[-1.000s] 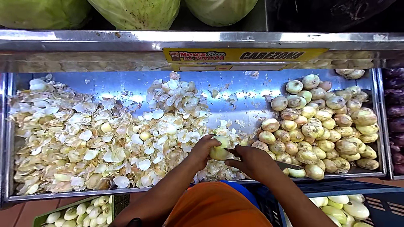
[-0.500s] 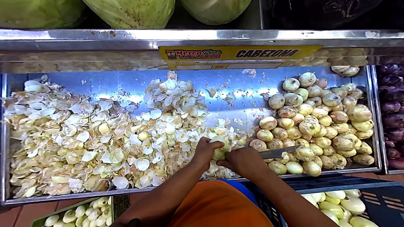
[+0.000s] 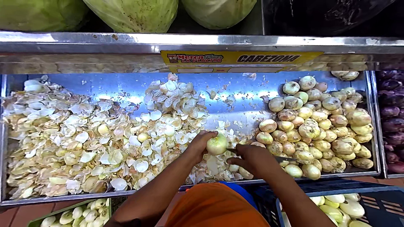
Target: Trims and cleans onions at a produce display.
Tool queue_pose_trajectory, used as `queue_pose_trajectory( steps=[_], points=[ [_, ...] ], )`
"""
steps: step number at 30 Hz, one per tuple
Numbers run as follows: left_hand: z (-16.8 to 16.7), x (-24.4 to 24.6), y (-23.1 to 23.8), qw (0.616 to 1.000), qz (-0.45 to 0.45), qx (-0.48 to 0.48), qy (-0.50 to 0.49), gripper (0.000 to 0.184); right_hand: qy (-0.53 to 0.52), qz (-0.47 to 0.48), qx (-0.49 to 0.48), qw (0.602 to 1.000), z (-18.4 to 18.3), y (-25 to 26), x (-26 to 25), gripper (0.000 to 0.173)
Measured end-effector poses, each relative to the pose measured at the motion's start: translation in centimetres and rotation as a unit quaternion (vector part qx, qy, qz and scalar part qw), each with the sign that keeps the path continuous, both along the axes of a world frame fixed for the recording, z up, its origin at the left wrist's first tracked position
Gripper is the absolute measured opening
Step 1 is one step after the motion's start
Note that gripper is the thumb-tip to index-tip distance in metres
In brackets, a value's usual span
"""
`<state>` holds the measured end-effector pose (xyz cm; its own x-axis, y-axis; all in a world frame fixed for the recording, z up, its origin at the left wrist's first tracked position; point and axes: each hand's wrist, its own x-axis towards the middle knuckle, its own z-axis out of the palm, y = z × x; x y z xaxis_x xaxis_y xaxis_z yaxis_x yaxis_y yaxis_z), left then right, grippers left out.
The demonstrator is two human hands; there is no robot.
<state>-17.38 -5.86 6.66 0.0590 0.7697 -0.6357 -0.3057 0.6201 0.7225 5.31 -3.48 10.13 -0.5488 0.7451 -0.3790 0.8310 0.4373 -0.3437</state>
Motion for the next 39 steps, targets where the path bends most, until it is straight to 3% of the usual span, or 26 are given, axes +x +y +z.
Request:
queue_pose_trajectory(
  steps=[2,7,12,14,16,20,24,28,32,35,37,39],
  points=[
    [-0.2,0.3,-0.3,1.0,-0.017,0.011,0.007,0.044,0.004,0.009,0.054,0.999,0.1,0.6,0.0,0.063],
    [0.3,0.5,-0.6,0.998,-0.059,0.019,0.034,0.038,-0.021,0.058,0.046,0.997,0.1,1.0,-1.2,0.067],
    [-0.5,0.0,-0.7,0.998,-0.043,0.011,0.037,0.038,0.057,0.139,0.23,0.962,-2.5,-1.1,-1.2,0.07],
    [-0.7,-0.4,-0.5,1.0,-0.025,-0.006,0.008,0.041,0.037,0.174,0.202,0.963,-2.6,-2.1,-1.3,0.068],
    [-0.8,-0.7,-0.3,0.999,0.01,-0.029,-0.022,0.048,-0.014,0.206,0.114,0.972,-2.9,-3.0,-1.3,0.07],
    [-0.4,-0.8,-0.3,1.0,0.005,-0.022,-0.018,0.048,-0.047,0.185,-0.036,0.981,-2.5,-2.6,-1.0,0.074],
    [0.0,-0.7,-0.9,0.999,-0.034,0.021,0.024,0.041,0.108,0.052,0.093,0.988,-1.3,-1.7,-0.6,0.068],
    [0.1,-0.3,-0.9,0.992,-0.097,0.054,0.06,0.04,0.043,0.075,0.136,0.987,-0.4,0.0,-1.0,0.067],
    [0.7,-0.4,-1.1,0.994,-0.091,0.036,0.052,0.041,0.022,0.147,0.103,0.983,-0.5,-1.3,-1.2,0.067],
    [0.7,-1.0,-0.8,0.999,-0.049,0.0,0.019,0.051,-0.067,0.203,-0.02,0.977,-0.8,-2.6,-1.1,0.071],
    [0.9,-1.3,-0.6,0.999,-0.046,0.0,0.026,0.052,-0.089,0.195,-0.081,0.973,-0.5,-2.4,-0.9,0.065],
    [0.8,-1.4,-0.7,0.998,-0.049,0.005,0.029,0.049,-0.043,0.129,-0.053,0.989,0.2,-1.9,-0.7,0.053]
  ],
)
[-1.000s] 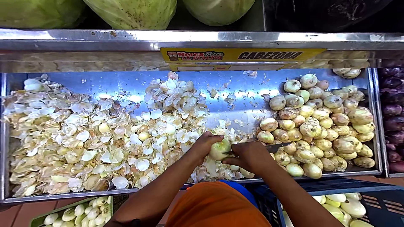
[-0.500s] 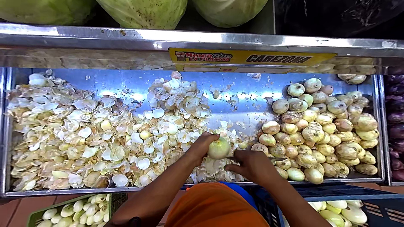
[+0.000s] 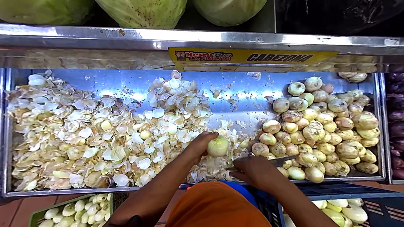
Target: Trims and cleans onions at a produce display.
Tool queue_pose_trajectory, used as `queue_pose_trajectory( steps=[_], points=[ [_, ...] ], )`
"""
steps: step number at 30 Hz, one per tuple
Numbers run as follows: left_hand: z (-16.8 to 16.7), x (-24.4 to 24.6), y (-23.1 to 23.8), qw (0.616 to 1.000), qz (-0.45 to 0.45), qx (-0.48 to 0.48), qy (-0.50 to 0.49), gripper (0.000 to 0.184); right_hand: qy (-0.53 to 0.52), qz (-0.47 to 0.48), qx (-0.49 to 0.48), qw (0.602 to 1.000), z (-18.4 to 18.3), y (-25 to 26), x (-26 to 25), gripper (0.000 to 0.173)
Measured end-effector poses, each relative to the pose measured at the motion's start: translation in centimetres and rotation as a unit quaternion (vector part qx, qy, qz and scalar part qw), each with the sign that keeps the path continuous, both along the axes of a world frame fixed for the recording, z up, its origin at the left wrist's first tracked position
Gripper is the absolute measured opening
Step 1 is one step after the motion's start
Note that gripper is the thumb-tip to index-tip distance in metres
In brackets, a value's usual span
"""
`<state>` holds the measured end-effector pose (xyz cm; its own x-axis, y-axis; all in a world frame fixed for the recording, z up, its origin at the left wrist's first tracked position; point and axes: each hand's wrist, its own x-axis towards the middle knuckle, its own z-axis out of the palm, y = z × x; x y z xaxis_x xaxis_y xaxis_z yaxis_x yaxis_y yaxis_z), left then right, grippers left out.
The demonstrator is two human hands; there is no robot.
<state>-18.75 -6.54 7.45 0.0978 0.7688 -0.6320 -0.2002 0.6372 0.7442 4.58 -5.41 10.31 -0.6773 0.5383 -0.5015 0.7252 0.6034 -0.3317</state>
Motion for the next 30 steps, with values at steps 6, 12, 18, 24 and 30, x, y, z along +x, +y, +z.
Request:
queue_pose_trajectory(
  steps=[6,12,18,24,30],
  points=[
    [-0.1,1.0,-0.4,1.0,-0.005,0.015,0.0,0.047,0.074,-0.109,0.172,0.976,-0.2,0.4,-1.7,0.063],
    [0.1,0.5,0.1,0.997,0.059,-0.042,-0.037,0.064,-0.039,0.016,0.011,0.999,-2.1,-1.8,-2.1,0.064],
    [0.1,-0.1,-0.1,0.997,0.045,-0.043,-0.054,0.062,0.032,-0.025,-0.063,0.997,-0.2,0.4,0.0,0.032],
    [0.2,-0.1,-0.4,0.998,-0.063,0.009,-0.031,0.055,0.135,-0.071,0.062,0.986,0.6,3.3,1.0,0.057],
    [0.2,-0.1,-0.5,0.995,-0.045,-0.034,-0.086,0.058,0.221,0.033,0.16,0.962,-1.3,1.7,0.6,0.062]
  ],
)
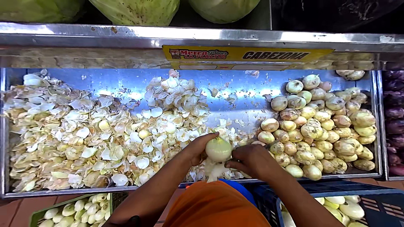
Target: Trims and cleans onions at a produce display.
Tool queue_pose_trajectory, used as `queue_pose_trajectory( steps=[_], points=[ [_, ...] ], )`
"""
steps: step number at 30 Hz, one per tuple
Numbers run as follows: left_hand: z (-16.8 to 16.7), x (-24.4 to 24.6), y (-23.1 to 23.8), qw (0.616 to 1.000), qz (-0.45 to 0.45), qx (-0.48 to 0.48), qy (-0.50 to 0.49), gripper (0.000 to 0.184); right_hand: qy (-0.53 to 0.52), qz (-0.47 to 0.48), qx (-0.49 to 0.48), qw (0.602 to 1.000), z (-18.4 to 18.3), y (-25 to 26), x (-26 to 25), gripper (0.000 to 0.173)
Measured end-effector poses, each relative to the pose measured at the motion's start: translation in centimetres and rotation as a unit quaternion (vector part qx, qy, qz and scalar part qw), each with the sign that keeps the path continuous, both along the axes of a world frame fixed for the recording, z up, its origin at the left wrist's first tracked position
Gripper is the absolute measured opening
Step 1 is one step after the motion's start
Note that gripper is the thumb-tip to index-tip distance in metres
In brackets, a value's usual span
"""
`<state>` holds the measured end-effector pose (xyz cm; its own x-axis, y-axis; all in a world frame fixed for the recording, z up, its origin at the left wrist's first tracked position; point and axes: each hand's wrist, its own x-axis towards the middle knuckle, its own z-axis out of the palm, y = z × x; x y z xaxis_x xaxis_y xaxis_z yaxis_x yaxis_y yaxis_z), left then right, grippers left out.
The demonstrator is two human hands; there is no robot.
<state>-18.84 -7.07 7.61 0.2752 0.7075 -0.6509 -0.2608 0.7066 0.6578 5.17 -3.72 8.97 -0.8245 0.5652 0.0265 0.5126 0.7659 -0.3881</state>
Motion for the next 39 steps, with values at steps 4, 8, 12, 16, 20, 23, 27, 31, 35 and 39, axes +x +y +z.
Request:
queue_pose_trajectory(
  steps=[4,8,12,16,20,23,27,31,35,39],
  points=[
    [0.0,-0.7,0.0,0.999,0.035,-0.036,-0.016,0.055,-0.182,0.082,-0.111,0.974,-1.0,-2.2,-0.1,0.056],
    [-0.2,-1.3,0.2,0.998,0.058,-0.02,-0.027,0.068,-0.294,-0.018,-0.23,0.928,-0.5,-1.2,1.2,0.029],
    [-0.4,-1.9,-0.1,0.997,0.011,0.068,-0.039,0.07,-0.215,-0.209,-0.229,0.926,0.7,0.0,3.2,0.026],
    [0.0,-0.6,-0.3,0.981,-0.077,0.171,0.045,0.077,0.008,-0.349,-0.265,0.899,0.7,-1.0,2.5,0.051],
    [1.1,2.2,-0.5,0.93,-0.16,0.226,0.24,0.095,0.096,-0.298,-0.341,0.887,-0.6,-2.0,1.5,0.114],
    [2.9,2.9,-1.1,0.906,-0.205,0.245,0.278,0.096,0.145,-0.274,-0.332,0.891,-1.6,-2.8,1.2,0.113],
    [2.4,0.9,-0.9,0.933,-0.178,0.288,0.122,0.055,0.285,-0.229,-0.358,0.859,-1.4,-3.8,2.1,0.108],
    [0.7,0.8,-0.8,0.949,-0.104,0.26,0.149,0.023,0.363,-0.187,-0.375,0.832,-1.9,-4.2,2.4,0.11],
    [0.6,2.0,-1.2,0.945,0.047,0.252,0.201,0.035,0.374,-0.228,-0.413,0.799,-1.9,-4.2,1.7,0.111],
    [0.9,3.8,-2.7,0.825,-0.049,0.481,0.29,0.068,0.387,-0.256,-0.415,0.782,-1.7,-4.2,1.2,0.111]
  ],
)
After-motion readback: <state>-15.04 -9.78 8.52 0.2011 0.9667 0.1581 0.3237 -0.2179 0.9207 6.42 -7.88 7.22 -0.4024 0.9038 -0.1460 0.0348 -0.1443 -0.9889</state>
